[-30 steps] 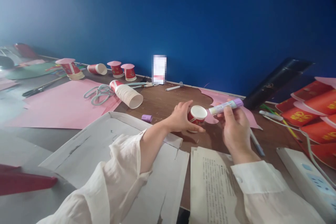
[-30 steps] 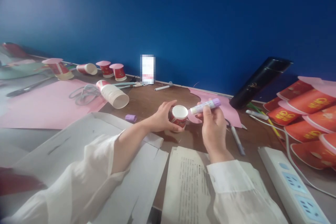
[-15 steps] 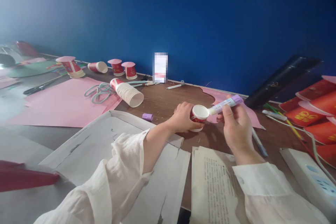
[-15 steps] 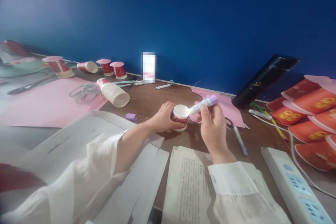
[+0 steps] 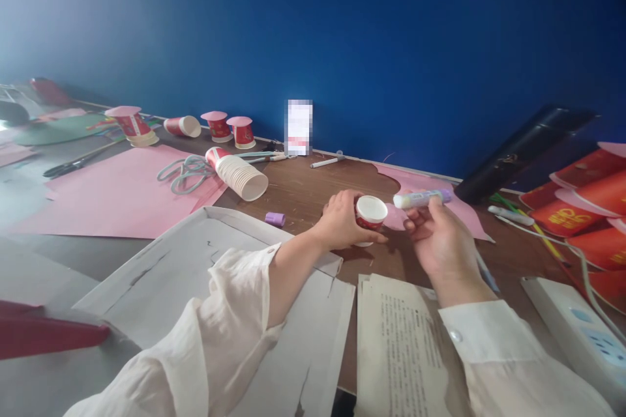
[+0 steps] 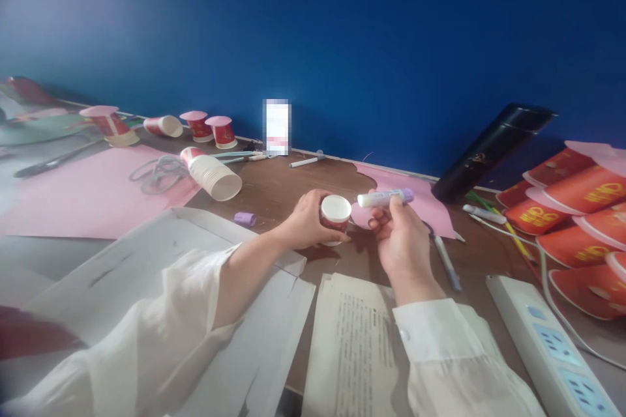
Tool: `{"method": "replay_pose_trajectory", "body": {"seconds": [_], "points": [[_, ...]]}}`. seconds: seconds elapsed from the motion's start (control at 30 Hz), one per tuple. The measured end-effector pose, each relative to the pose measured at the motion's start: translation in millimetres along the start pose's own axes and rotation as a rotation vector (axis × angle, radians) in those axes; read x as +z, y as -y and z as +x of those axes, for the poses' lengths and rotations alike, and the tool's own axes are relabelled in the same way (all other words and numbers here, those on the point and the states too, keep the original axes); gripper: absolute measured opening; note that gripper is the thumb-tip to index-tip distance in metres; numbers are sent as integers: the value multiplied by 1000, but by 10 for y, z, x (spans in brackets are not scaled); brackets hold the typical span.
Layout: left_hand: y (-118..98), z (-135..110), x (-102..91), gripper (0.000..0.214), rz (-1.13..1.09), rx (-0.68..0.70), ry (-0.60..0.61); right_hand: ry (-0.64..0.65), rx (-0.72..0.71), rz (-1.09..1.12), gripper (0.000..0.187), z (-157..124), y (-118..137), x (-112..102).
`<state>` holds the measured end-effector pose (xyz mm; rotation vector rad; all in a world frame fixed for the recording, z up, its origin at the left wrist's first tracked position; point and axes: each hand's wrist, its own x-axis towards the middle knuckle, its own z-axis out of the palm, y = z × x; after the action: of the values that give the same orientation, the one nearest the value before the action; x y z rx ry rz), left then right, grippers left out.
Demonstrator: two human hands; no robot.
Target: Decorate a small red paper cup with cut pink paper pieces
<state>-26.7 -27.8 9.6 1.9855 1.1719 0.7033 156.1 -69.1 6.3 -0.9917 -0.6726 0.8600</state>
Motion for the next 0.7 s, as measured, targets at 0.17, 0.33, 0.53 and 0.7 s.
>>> {"method": "replay_pose_trajectory", "body": {"seconds": [0.17, 0.33, 0.53, 0.7], "points": [[-23, 16, 37, 68, 76, 29, -35, 91, 51, 84, 36, -26, 5, 9], [-31, 24, -24, 52, 45, 76, 7, 83, 36, 82, 34, -60, 46, 31], [-19, 38, -37, 71, -110, 110, 23, 92, 36, 80, 42, -83, 63, 57], [-18, 51, -24, 50, -6, 97, 33, 127, 17, 28, 39, -79, 20, 33]]}}
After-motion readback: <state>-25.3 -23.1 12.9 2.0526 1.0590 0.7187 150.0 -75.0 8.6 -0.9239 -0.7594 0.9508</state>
